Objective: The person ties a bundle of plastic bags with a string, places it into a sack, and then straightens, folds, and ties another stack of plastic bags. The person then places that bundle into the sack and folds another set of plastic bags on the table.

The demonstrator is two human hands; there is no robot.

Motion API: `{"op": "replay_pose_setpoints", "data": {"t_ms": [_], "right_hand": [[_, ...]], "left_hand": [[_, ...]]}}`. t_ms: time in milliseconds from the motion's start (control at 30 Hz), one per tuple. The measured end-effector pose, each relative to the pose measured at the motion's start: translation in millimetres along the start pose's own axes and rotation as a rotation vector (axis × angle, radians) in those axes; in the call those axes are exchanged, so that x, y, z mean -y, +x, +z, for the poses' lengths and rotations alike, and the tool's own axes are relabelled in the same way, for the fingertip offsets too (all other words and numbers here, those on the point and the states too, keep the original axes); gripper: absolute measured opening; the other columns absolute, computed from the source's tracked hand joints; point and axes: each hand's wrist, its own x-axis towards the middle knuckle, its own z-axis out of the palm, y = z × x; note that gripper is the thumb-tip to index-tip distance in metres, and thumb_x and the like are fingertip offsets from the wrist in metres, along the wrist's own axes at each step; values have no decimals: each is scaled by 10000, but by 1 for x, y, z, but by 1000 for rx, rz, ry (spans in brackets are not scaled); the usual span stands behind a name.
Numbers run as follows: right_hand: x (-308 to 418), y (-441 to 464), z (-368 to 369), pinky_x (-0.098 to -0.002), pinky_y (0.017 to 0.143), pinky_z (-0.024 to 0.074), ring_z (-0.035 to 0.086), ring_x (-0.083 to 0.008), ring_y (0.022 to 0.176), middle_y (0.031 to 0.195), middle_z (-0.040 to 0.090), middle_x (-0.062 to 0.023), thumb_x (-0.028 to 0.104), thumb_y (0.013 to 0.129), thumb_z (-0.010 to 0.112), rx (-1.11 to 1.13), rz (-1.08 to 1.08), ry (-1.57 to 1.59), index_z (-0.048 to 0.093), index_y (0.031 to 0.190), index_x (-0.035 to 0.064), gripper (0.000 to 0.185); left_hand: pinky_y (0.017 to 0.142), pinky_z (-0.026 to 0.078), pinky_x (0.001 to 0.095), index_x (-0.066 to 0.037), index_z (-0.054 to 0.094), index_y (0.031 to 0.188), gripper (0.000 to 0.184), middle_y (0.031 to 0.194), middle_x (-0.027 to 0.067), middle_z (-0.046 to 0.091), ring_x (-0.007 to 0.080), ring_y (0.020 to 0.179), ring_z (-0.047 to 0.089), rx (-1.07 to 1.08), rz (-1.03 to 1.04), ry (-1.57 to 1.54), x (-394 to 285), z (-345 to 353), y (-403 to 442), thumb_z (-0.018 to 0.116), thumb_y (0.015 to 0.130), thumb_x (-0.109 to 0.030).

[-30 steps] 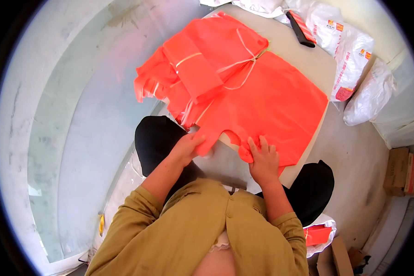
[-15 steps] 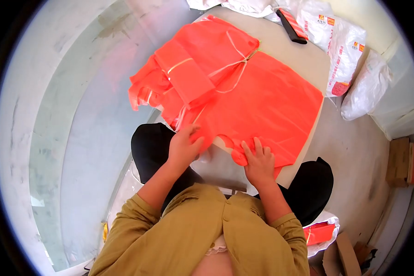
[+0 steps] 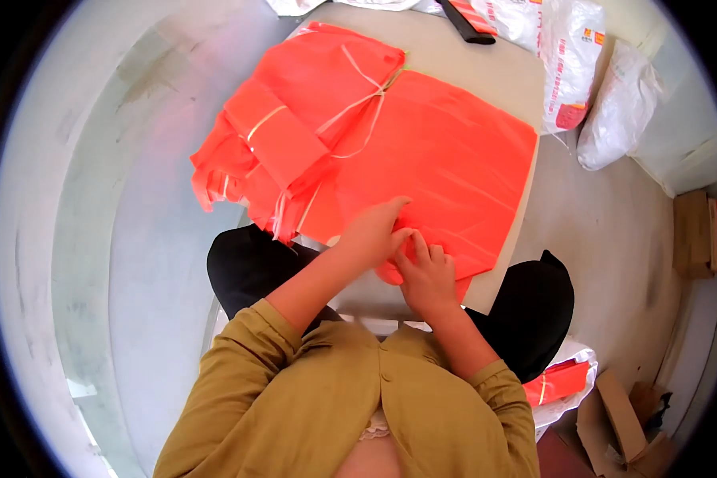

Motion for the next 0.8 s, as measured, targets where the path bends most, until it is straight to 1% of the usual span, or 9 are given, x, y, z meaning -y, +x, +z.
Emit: {"op": "replay_pose_setpoints", "data": {"t_ms": [100, 200, 300, 400, 500, 600, 700, 800], "right_hand": [[0, 0, -3, -403, 762, 436, 517, -273, 962, 1427, 526, -127, 97, 724, 705, -11, 1, 26, 683, 1239, 271, 544], [0, 0, -2, -403, 779, 450, 526, -276, 964, 1432, 521, -125, 83, 723, 699, -46, 7, 75, 697, 1199, 262, 508], [1, 2, -8, -413, 806, 465, 536, -282, 982, 1423, 520, -119, 75, 728, 692, -67, 8, 115, 708, 1173, 247, 477], [2, 1, -12, -426, 828, 472, 544, -288, 1002, 1395, 525, -109, 72, 736, 688, -88, 8, 134, 720, 1153, 221, 444], [1, -3, -13, -430, 842, 473, 551, -291, 1015, 1368, 531, -104, 71, 740, 688, -85, 1, 166, 729, 1138, 192, 417], [1, -4, -15, -432, 853, 472, 558, -289, 1017, 1337, 547, -103, 67, 742, 688, -69, -4, 197, 733, 1119, 167, 392], [-3, -4, -13, -434, 858, 471, 564, -288, 1010, 1296, 576, -103, 56, 740, 689, -64, -29, 265, 733, 1099, 145, 373], [-5, 1, -15, -439, 857, 472, 569, -292, 1000, 1257, 603, -102, 43, 734, 692, -66, -48, 329, 734, 1078, 126, 357]], "left_hand": [[864, 539, 376, -55, 565, 1352, 445, 1017, 145, 694, 255, 960, 680, 118, -251, -291, -4, -3, 5, 650, 940, -202], [850, 534, 334, -36, 613, 1268, 326, 964, 86, 684, 184, 918, 658, 18, -262, -671, 26, 14, 5, 607, 958, -138], [833, 538, 316, -16, 657, 1157, 231, 973, 71, 692, 165, 920, 659, 99, -95, -460, 46, 14, 4, 576, 942, -43], [834, 538, 307, -2, 678, 1081, 210, 989, 74, 696, 157, 933, 658, 167, -122, -471, 44, 11, 2, 553, 917, 36], [831, 538, 302, 0, 678, 1079, 220, 1006, 77, 699, 158, 945, 661, 147, -128, -515, 41, 11, -3, 569, 900, 63], [822, 545, 341, 10, 693, 1055, 217, 981, 138, 700, 246, 914, 684, 92, -10, -475, 44, 14, -4, 604, 862, 55], [819, 547, 345, 15, 692, 1055, 206, 1001, 142, 682, 258, 919, 678, 104, 52, -445, 40, 7, -7, 655, 853, 34], [819, 547, 361, 12, 676, 1095, 268, 1016, 148, 667, 272, 918, 675, 101, 100, -393, 35, 2, -10, 707, 829, 9]]}}
